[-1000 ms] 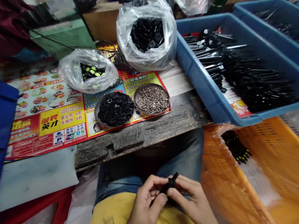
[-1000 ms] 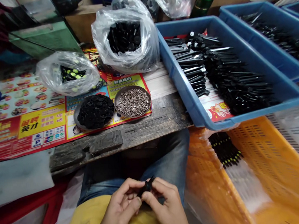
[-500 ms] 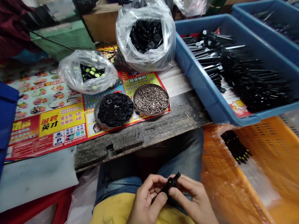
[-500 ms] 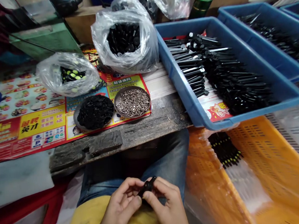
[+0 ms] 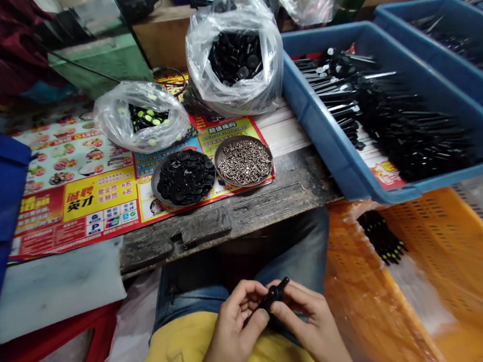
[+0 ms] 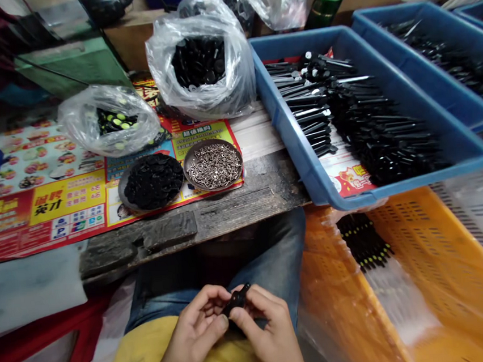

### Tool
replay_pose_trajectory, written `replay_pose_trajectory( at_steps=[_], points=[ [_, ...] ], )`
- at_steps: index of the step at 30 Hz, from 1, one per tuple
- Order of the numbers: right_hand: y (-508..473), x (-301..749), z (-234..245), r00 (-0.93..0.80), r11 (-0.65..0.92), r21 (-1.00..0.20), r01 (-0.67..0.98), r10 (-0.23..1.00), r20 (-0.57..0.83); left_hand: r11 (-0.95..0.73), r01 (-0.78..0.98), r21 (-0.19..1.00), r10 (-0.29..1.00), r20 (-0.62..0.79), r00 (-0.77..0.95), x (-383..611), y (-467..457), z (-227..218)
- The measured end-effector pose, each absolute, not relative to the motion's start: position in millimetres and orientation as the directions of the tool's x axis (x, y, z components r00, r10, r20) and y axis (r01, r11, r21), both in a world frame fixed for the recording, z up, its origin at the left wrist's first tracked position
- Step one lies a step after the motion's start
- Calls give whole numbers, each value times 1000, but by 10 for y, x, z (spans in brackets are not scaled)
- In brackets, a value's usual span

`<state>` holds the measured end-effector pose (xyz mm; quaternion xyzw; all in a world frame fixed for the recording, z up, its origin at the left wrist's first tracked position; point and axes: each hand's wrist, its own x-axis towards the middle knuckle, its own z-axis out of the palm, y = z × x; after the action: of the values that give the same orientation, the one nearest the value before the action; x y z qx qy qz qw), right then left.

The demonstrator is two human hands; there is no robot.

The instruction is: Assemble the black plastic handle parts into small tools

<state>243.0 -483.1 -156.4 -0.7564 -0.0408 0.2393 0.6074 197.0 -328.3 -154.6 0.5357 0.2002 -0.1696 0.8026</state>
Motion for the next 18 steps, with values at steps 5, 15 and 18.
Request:
replay_pose_trajectory(
  at_steps=[5, 15, 18],
  points=[
    [-4831, 2430, -1552, 885, -246, -940, -236, 346, -313, 374, 496, 784, -71, -509, 858, 1989, -3285, -1540],
    [-4834, 2443, -1525, 885, -217, -947, -238, 352, -304, 360, 502, 786, -77, -511, 856, 2026, -3272, -1507],
    [-4833, 2442, -1517, 887, -220, -948, -231, 353, -298, 357, 495, 792, -67, -507, 860, 2023, -3275, -1502]
  ],
)
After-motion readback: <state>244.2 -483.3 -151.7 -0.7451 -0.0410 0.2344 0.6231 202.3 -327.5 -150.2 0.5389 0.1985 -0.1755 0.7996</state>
